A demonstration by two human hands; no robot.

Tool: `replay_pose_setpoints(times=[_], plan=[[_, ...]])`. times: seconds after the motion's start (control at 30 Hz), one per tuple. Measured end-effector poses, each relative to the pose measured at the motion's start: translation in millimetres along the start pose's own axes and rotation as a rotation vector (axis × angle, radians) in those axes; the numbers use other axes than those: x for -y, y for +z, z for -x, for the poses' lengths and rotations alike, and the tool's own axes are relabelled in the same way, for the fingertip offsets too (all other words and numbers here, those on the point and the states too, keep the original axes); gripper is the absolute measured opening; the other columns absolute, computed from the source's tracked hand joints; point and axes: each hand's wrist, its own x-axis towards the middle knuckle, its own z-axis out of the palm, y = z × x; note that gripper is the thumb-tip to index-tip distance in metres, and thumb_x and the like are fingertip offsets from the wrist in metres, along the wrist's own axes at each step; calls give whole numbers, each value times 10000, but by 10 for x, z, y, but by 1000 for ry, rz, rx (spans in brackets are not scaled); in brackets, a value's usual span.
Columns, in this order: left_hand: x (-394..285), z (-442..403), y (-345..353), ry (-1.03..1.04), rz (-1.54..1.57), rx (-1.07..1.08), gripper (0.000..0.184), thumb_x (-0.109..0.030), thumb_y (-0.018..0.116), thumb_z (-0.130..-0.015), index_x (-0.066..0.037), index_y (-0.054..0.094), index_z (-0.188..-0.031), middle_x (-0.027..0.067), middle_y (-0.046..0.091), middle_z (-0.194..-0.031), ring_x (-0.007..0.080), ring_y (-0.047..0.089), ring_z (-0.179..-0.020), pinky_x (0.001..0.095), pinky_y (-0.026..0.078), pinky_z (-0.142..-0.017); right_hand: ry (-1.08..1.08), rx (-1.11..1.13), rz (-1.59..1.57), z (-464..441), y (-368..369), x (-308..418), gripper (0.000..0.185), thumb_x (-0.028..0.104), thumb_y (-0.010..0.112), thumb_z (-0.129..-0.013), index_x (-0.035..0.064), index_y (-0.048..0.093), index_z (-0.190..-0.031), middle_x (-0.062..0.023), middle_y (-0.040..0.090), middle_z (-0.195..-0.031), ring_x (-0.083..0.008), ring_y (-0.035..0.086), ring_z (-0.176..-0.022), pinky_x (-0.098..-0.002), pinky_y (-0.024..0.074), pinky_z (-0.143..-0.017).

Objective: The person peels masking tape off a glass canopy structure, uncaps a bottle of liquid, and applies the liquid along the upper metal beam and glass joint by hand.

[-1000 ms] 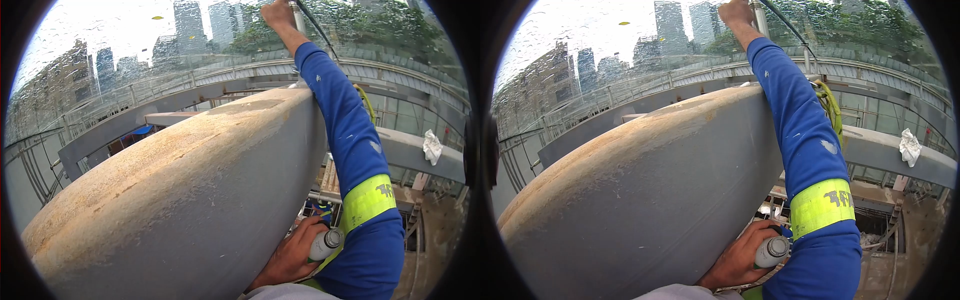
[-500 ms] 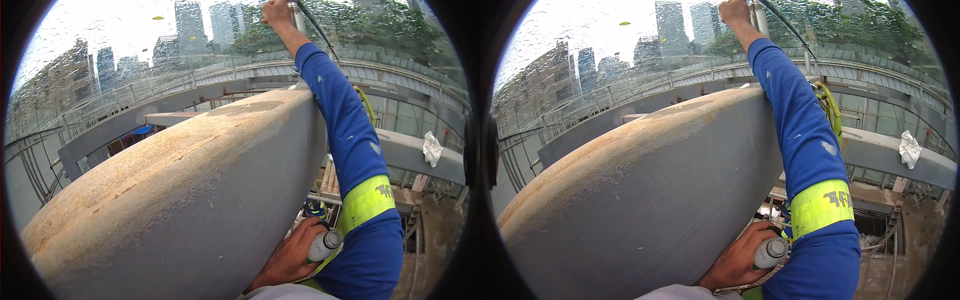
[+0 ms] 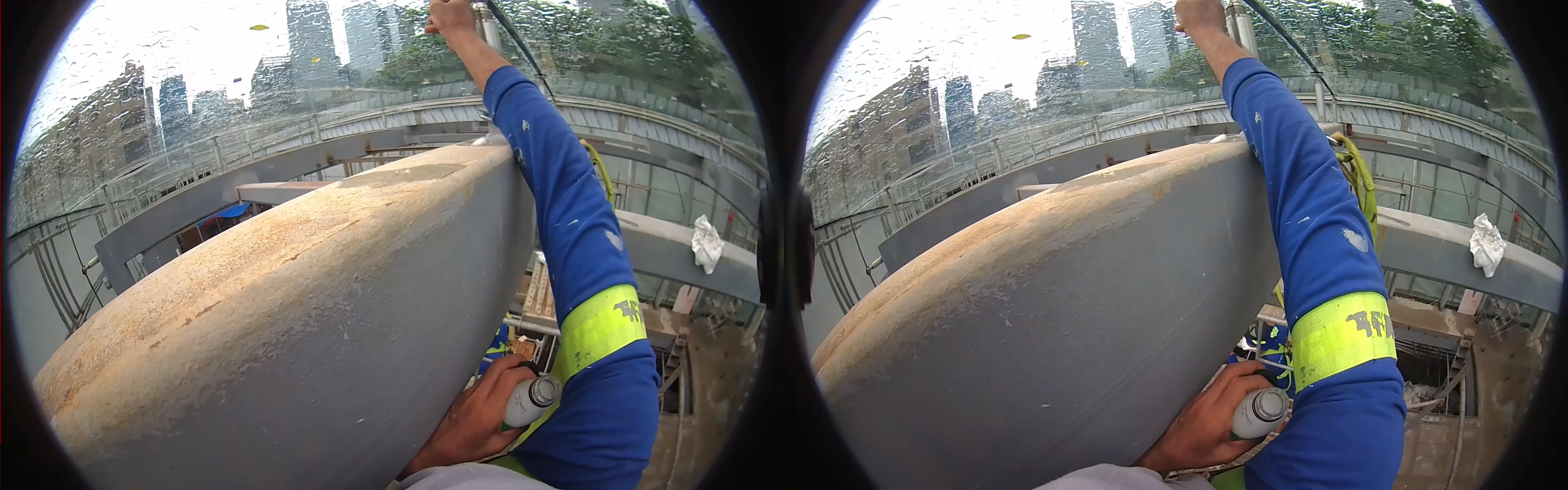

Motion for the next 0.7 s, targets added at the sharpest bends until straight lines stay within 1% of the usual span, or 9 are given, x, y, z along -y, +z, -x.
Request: replay_pose_setpoints(times=[0.07,0.17,0.23,0.27,0.33,0.47,0.53,0.63,0.7], plan=[[-9,-1,2,11,-10,-17,561,-196,842,-858,-22,537,-1296,255,522,-1344,428,567,-1262,495,495,-1030,-6,7,-7,1,6,-7,578,661,694,-810,97,805,-869,-72,730,-721,-302,722,-812,-754,206,-1145],[-10,5,-6,5,1,-12,575,-201,846,-855,-23,531,-1302,250,521,-1349,425,570,-1265,495,496,-1031,-19,80,5,24,-66,-9,583,660,694,-811,92,806,-877,-72,738,-734,-308,726,-822,-757,212,-1140],[-15,2,-17,-3,-2,-2,582,-205,848,-853,-26,528,-1306,246,518,-1355,425,564,-1277,496,495,-1037,-11,-66,13,19,9,-22,575,658,691,-814,95,803,-858,-67,733,-727,-304,720,-819,-769,215,-1132],[-17,3,-20,-12,-3,8,590,-209,850,-851,-28,526,-1309,242,516,-1361,424,557,-1290,497,494,-1042,-11,-65,12,-5,39,-21,575,658,691,-814,95,803,-858,-67,733,-727,-304,720,-819,-769,215,-1132],[1,5,-8,-10,4,9,595,-204,853,-847,-30,525,-1312,239,512,-1368,423,550,-1303,499,490,-1050,-9,2,-35,-32,16,-23,557,653,692,-816,108,803,-840,-67,731,-727,-299,717,-829,-774,210,-1135],[-7,15,1,-23,-14,10,600,-193,857,-838,-36,525,-1313,235,507,-1380,420,533,-1330,500,482,-1070,20,64,6,17,-78,-35,534,641,699,-816,118,805,-839,-67,730,-724,-286,717,-824,-773,201,-1141],[-9,14,-7,-24,-15,13,595,-191,855,-841,-36,527,-1312,237,509,-1378,422,529,-1335,502,479,-1075,3,-9,-80,-84,140,-3,537,649,695,-817,123,803,-830,-67,725,-709,-270,717,-804,-756,201,-1153],[-16,0,-22,-25,-5,21,585,-191,851,-846,-38,528,-1309,241,515,-1373,427,520,-1345,507,474,-1082,2,24,-162,-98,180,16,535,652,696,-813,128,799,-826,-59,724,-699,-252,713,-757,-738,183,-1170],[-22,4,-24,-26,3,27,581,-192,848,-849,-38,528,-1308,244,519,-1370,430,515,-1351,509,473,-1085,19,12,-113,-40,166,52,517,639,701,-818,132,796,-827,-56,726,-699,-246,710,-736,-730,164,-1179]])
